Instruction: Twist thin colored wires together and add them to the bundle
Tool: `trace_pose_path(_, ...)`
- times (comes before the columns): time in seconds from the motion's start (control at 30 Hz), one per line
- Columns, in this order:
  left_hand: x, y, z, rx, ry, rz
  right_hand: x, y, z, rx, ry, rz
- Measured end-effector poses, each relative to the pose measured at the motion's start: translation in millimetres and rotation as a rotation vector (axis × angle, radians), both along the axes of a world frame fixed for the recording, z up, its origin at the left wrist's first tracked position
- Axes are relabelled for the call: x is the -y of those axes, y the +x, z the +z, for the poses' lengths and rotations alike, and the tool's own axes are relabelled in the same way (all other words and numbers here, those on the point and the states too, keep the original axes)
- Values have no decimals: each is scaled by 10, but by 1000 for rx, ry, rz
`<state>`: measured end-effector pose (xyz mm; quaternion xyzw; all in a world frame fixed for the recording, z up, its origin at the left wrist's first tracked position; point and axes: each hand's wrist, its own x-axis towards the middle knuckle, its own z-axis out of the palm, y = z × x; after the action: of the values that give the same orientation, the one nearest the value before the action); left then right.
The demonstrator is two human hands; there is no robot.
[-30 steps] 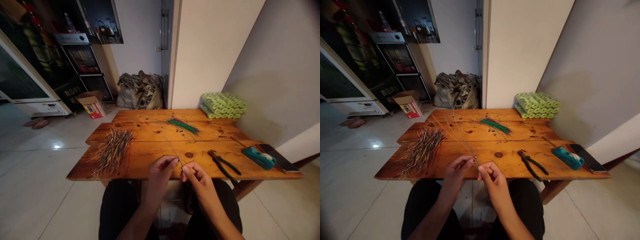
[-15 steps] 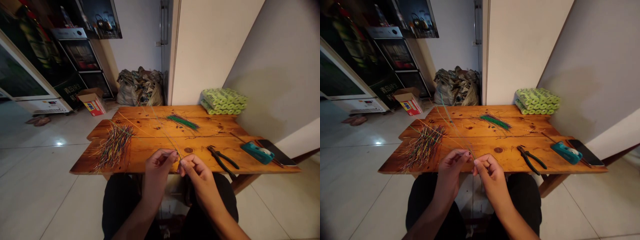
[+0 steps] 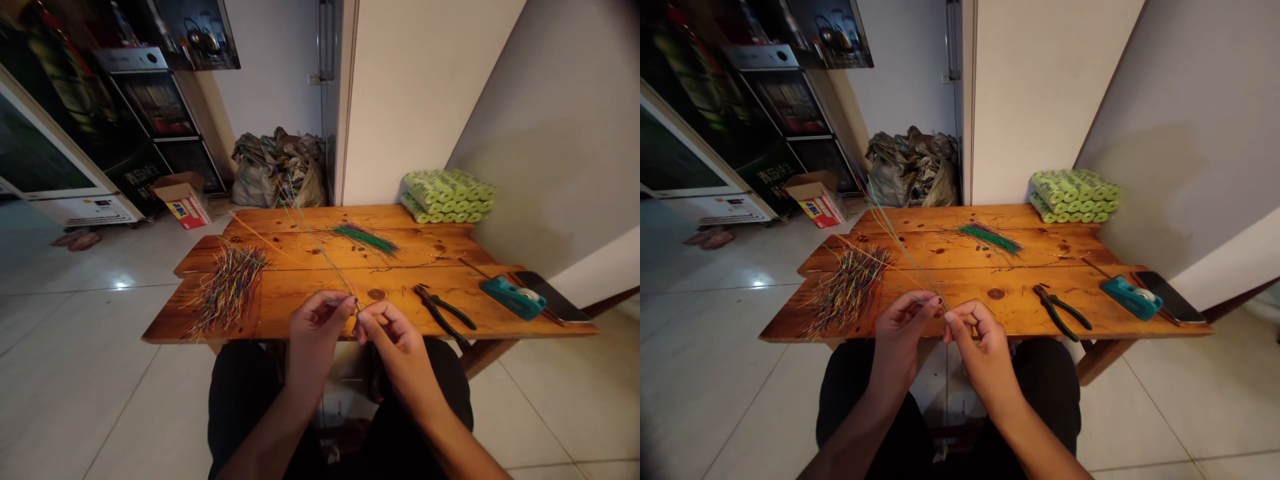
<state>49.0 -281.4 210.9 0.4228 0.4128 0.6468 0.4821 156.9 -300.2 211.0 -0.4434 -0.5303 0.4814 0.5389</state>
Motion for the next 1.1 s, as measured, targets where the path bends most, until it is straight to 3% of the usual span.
trace_pose_path(0.8, 23, 99, -28, 113, 10, 23, 46, -85, -36, -236, -4, -38)
trace_pose_path(0.9, -9, 56, -48, 76, 16, -24, 28, -41, -28, -228, -26, 18)
trace_pose_path(1.1, -97, -117, -141, -104, -53, -155, -45, 87, -142, -221, -198, 267)
